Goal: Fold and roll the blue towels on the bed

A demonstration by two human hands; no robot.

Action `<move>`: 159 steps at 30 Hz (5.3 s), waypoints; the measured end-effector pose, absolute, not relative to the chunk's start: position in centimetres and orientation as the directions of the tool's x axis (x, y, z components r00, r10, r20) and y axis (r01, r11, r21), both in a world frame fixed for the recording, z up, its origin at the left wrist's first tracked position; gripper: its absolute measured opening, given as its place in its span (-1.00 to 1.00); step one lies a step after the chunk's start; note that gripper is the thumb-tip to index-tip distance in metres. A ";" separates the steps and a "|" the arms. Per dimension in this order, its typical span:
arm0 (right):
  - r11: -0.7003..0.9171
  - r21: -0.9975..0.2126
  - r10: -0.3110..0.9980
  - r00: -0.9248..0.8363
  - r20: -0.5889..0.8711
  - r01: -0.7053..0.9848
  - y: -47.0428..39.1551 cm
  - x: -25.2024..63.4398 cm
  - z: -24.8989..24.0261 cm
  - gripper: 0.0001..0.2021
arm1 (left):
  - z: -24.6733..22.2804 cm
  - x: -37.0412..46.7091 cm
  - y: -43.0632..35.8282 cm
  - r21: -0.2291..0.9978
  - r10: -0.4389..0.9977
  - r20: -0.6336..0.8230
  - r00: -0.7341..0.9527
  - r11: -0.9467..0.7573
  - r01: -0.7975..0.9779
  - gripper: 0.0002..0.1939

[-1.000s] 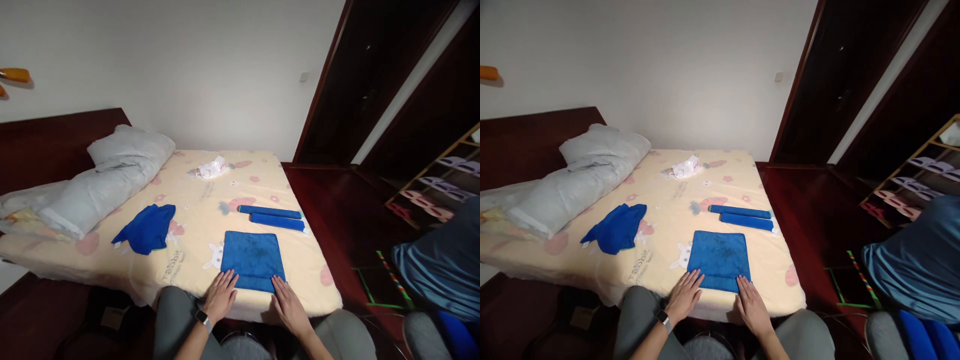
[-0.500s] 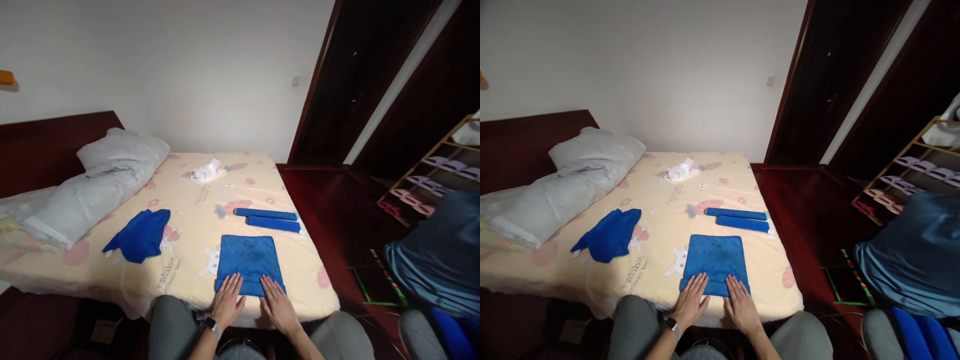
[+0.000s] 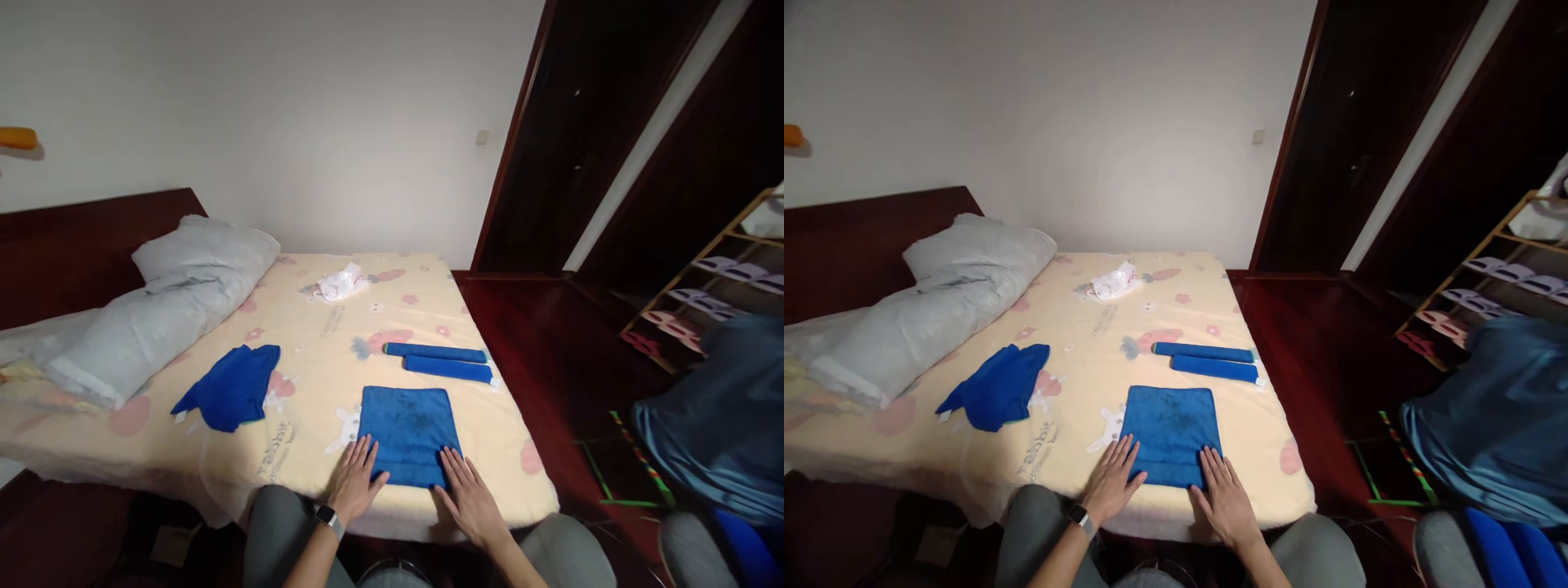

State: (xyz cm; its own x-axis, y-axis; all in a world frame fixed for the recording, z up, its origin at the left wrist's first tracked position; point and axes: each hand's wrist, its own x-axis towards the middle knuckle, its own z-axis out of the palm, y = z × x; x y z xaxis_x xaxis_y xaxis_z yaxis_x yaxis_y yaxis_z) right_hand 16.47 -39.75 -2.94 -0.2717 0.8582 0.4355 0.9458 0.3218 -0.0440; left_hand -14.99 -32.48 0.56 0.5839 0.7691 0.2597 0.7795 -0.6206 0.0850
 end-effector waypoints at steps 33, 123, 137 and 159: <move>0.114 -0.251 0.975 -0.061 0.211 0.961 -24.7 19.8 -3.9 -0.35 | -2.1 -11.0 -17.1 0.257 0.872 0.236 0.429 -0.482 0.838 -0.33; 0.389 -0.077 0.841 -0.320 0.437 0.918 -41.1 12.3 -3.1 -0.38 | -0.6 -10.6 -35.7 0.162 0.682 0.247 0.688 -0.729 0.665 -0.36; 0.271 -0.143 0.884 -0.187 0.429 0.952 -41.2 17.7 -5.0 -0.33 | -0.1 -13.9 -34.0 0.186 0.713 0.244 0.657 -0.700 0.690 -0.34; 0.337 -0.018 0.842 -0.293 0.452 0.941 -38.6 14.9 -4.8 -0.32 | -0.3 -13.0 -32.4 0.183 0.723 0.176 0.668 -0.691 0.699 -0.29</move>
